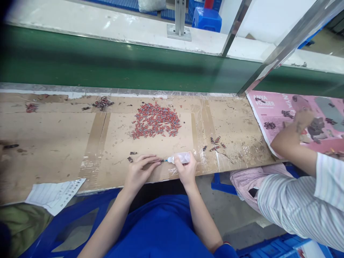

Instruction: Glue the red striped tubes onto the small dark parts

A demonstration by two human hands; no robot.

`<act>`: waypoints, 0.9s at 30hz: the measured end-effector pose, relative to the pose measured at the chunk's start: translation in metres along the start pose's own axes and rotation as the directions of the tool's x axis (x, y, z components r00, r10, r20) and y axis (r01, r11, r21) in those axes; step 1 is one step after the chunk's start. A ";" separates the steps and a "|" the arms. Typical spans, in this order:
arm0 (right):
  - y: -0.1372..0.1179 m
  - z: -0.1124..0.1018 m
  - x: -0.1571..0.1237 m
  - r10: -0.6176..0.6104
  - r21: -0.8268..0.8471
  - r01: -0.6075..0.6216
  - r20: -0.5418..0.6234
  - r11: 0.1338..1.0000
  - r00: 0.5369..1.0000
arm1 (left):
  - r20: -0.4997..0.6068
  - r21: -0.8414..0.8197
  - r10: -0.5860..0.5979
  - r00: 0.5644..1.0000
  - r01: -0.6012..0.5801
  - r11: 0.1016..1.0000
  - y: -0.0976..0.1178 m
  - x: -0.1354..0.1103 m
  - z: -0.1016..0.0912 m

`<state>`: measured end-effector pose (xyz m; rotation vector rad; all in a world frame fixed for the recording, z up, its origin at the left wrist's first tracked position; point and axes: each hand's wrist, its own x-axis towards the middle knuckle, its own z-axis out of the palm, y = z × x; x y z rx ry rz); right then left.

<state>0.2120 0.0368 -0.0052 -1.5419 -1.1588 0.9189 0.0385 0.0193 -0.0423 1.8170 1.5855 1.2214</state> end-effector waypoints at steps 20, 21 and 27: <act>0.002 0.002 -0.001 -0.024 -0.018 0.024 0.009 1.000 1.000 | 0.003 0.022 0.010 1.000 -0.010 1.000 -0.003 0.000 0.001; 0.002 0.002 -0.001 -0.025 -0.021 0.025 0.005 0.999 1.000 | 0.003 0.023 0.008 1.000 -0.008 1.000 -0.003 0.000 0.002; 0.004 0.002 -0.001 -0.037 0.002 0.037 -0.037 0.999 0.999 | -0.009 0.020 0.008 1.000 -0.008 1.000 -0.003 0.000 0.003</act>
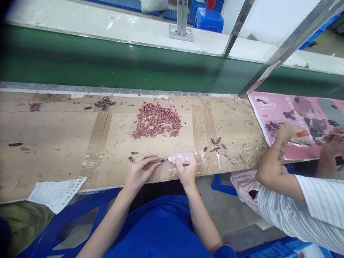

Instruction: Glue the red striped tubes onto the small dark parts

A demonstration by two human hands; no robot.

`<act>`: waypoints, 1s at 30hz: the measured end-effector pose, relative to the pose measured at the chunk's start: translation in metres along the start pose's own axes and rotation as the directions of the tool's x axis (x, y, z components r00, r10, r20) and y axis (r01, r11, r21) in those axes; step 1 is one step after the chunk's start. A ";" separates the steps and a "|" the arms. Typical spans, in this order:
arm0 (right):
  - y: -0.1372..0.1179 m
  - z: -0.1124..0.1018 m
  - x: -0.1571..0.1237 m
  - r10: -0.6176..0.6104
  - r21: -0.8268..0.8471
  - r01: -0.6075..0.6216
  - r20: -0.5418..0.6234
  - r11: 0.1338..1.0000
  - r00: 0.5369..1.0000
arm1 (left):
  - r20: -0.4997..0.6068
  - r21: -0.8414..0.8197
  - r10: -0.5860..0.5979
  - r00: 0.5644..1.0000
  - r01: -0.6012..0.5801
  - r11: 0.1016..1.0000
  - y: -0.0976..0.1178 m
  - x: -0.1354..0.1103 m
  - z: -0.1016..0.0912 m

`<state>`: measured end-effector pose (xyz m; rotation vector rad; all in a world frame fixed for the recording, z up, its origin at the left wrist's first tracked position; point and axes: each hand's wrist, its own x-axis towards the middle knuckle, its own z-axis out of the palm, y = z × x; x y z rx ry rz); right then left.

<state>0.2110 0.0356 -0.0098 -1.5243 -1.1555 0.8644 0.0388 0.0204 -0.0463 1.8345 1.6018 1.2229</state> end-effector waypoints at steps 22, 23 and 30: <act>0.015 0.007 0.035 -0.079 -0.040 0.080 0.024 0.996 0.997 | -0.143 0.292 -0.196 0.970 0.231 0.928 -0.052 0.068 -0.054; 0.016 0.007 0.035 -0.086 -0.073 0.088 0.022 0.993 0.996 | -0.131 0.310 -0.196 0.972 0.228 0.923 -0.057 0.072 -0.053; 0.010 0.001 0.018 -0.283 -0.236 0.260 -0.068 0.936 0.957 | -0.053 0.348 -0.180 0.982 0.187 0.919 -0.070 0.080 -0.043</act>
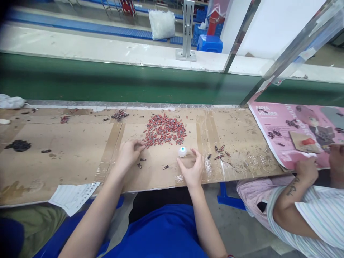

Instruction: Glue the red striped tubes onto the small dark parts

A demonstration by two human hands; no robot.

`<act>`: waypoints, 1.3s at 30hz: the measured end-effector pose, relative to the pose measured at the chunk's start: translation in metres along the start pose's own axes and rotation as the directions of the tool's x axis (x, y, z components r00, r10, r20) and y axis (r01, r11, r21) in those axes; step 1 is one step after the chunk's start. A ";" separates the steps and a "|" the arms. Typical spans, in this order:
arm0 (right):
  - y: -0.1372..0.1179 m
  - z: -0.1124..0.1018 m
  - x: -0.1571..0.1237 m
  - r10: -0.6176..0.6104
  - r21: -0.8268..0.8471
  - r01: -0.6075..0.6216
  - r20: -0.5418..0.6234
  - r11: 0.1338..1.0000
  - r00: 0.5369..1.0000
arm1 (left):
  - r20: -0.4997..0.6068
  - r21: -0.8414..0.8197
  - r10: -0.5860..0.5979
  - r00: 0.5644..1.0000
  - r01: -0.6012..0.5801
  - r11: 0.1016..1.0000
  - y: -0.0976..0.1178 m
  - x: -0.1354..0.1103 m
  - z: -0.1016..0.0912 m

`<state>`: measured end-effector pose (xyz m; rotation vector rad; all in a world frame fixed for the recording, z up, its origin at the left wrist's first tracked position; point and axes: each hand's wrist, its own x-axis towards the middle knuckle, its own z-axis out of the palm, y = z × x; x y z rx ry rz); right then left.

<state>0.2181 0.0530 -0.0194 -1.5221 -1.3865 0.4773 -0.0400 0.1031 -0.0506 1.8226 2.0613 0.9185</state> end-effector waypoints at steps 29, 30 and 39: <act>-0.052 0.028 -0.021 0.217 0.416 -0.483 0.541 0.770 0.812 | 0.172 -0.325 0.337 0.925 -0.270 0.906 0.039 -0.026 -0.038; -0.051 0.027 -0.019 0.235 0.440 -0.568 0.608 0.696 0.759 | 0.167 -0.405 0.367 0.915 -0.275 0.872 0.049 -0.032 -0.039; -0.037 -0.003 -0.007 0.339 0.307 -0.908 0.854 0.285 0.395 | 0.220 -0.632 0.376 0.900 -0.162 0.758 0.081 -0.052 -0.017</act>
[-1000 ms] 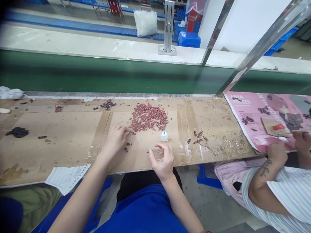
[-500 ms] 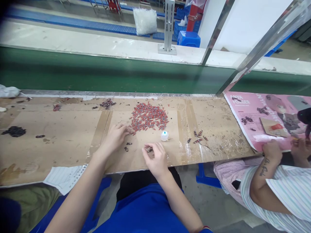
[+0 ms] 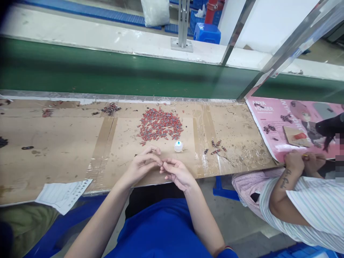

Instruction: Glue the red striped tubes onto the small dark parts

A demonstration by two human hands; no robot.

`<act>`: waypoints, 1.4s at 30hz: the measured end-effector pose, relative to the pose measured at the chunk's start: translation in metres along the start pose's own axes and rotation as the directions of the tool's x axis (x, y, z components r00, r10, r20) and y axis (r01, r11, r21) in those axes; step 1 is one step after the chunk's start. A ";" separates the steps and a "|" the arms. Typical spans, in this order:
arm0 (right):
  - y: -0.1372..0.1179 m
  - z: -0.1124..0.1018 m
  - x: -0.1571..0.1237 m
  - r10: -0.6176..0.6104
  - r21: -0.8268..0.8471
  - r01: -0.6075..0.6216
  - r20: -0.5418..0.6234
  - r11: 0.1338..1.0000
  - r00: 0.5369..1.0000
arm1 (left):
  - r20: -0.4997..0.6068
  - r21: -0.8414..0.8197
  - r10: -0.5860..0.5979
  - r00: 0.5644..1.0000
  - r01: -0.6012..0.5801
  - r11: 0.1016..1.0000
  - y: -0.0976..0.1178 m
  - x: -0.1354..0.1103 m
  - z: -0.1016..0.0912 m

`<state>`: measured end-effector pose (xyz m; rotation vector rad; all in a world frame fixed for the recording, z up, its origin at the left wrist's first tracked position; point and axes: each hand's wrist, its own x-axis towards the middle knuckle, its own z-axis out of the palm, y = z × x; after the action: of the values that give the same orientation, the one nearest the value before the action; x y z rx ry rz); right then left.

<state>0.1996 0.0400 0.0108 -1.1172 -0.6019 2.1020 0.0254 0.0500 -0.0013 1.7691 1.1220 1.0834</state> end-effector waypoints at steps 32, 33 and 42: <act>0.016 0.010 0.000 -0.422 -0.240 0.356 -0.342 0.903 0.840 | -0.121 -0.427 -0.536 0.835 0.444 0.788 0.021 -0.022 0.029; 0.015 0.010 -0.001 -0.424 -0.238 0.359 -0.340 0.902 0.839 | -0.113 -0.443 -0.542 0.833 0.446 0.778 0.022 -0.022 0.029; 0.013 0.016 -0.009 -0.495 -0.262 0.426 -0.328 0.866 0.804 | -0.156 -0.401 -0.500 0.852 0.408 0.820 0.034 -0.022 0.029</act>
<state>0.1856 0.0232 0.0153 -1.2856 -0.7843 1.3799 0.0563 0.0139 0.0136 1.0183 1.3238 1.1394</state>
